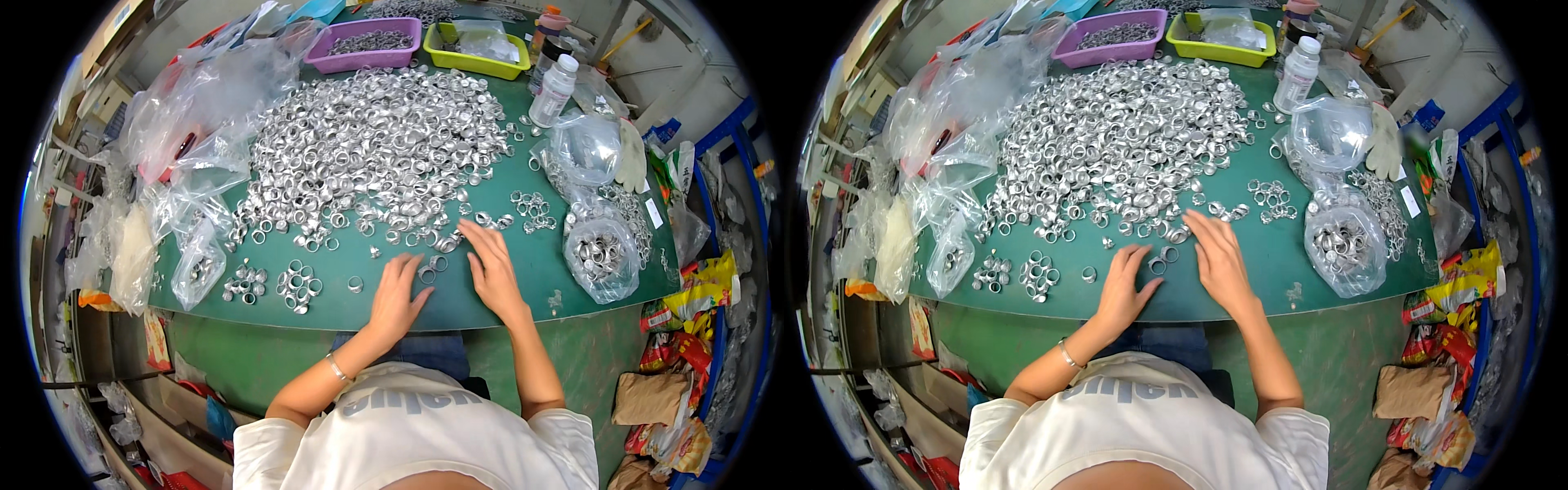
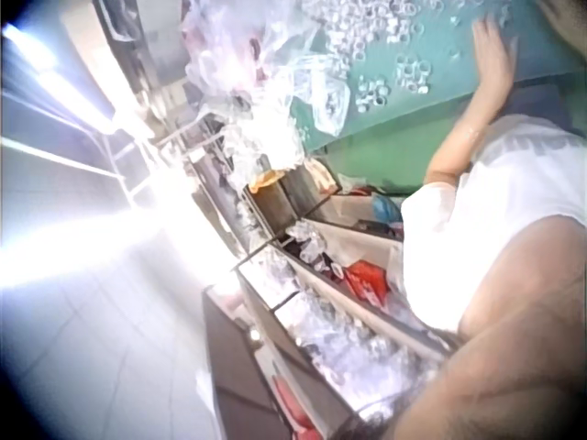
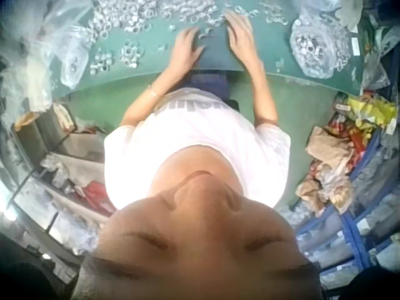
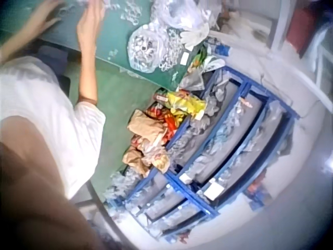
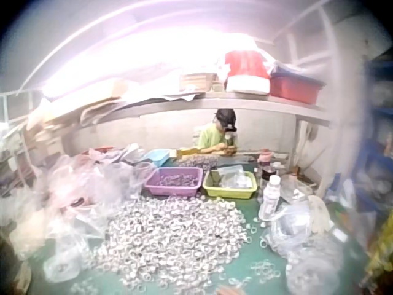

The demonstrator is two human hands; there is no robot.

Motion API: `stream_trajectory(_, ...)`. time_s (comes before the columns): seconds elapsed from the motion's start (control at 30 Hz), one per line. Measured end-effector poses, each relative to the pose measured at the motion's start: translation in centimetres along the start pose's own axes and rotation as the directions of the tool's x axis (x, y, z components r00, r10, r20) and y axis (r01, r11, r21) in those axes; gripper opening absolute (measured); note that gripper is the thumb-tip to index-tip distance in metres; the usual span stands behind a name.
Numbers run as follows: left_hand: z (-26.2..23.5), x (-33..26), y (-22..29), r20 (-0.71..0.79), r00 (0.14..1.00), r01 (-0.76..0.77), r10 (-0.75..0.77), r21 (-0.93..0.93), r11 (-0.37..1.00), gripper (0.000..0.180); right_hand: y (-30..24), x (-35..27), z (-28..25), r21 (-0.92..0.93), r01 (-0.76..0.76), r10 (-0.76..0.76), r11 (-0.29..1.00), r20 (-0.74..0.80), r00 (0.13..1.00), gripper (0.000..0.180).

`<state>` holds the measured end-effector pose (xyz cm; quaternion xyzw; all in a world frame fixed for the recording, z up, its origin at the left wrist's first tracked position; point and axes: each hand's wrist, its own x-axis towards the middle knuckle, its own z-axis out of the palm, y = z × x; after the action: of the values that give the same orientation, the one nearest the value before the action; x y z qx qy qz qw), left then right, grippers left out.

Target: The person sorts through a large pile of silver-colored metal rings on a green work surface, picking up individual rings by hand and placing them into a plastic bag.

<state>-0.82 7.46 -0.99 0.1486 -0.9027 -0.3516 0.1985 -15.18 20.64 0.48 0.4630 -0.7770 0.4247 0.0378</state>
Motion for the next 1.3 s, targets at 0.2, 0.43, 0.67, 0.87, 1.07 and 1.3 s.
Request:
stream_trajectory(0.2,2.5,1.9,-0.9,0.037,0.998,-0.053,0.052,0.022,0.998,0.039,3.0,0.2,2.2,-0.183,0.052,-0.039,0.982,0.072,0.997,0.034)
stream_trajectory(0.43,1.4,1.8,-1.7,0.152,0.979,-0.114,0.135,-0.141,0.983,0.037,1.8,-1.7,-2.6,0.127,-0.515,0.481,0.848,0.226,0.847,0.018)
stream_trajectory(0.67,0.1,1.3,-0.3,0.062,0.996,0.066,-0.062,-0.057,0.996,0.040,1.2,-2.8,-2.0,-0.285,-0.250,0.233,0.925,-0.093,0.968,0.025)
stream_trajectory(0.87,1.4,0.4,-2.4,0.074,0.997,-0.010,0.025,-0.194,0.981,0.042,-3.4,-3.2,2.7,-0.320,-0.170,0.211,0.932,0.098,0.973,0.029)
stream_trajectory(1.07,0.2,0.3,-2.0,-0.034,0.996,-0.091,0.084,-0.305,0.948,0.045,-2.6,-3.7,2.7,0.169,-0.317,0.313,0.933,0.049,0.948,0.031)
stream_trajectory(1.3,1.0,0.5,-1.0,0.125,0.982,-0.098,0.139,-0.287,0.953,0.060,-3.4,-4.3,2.0,-0.156,-0.174,0.185,0.972,0.055,0.981,0.033)
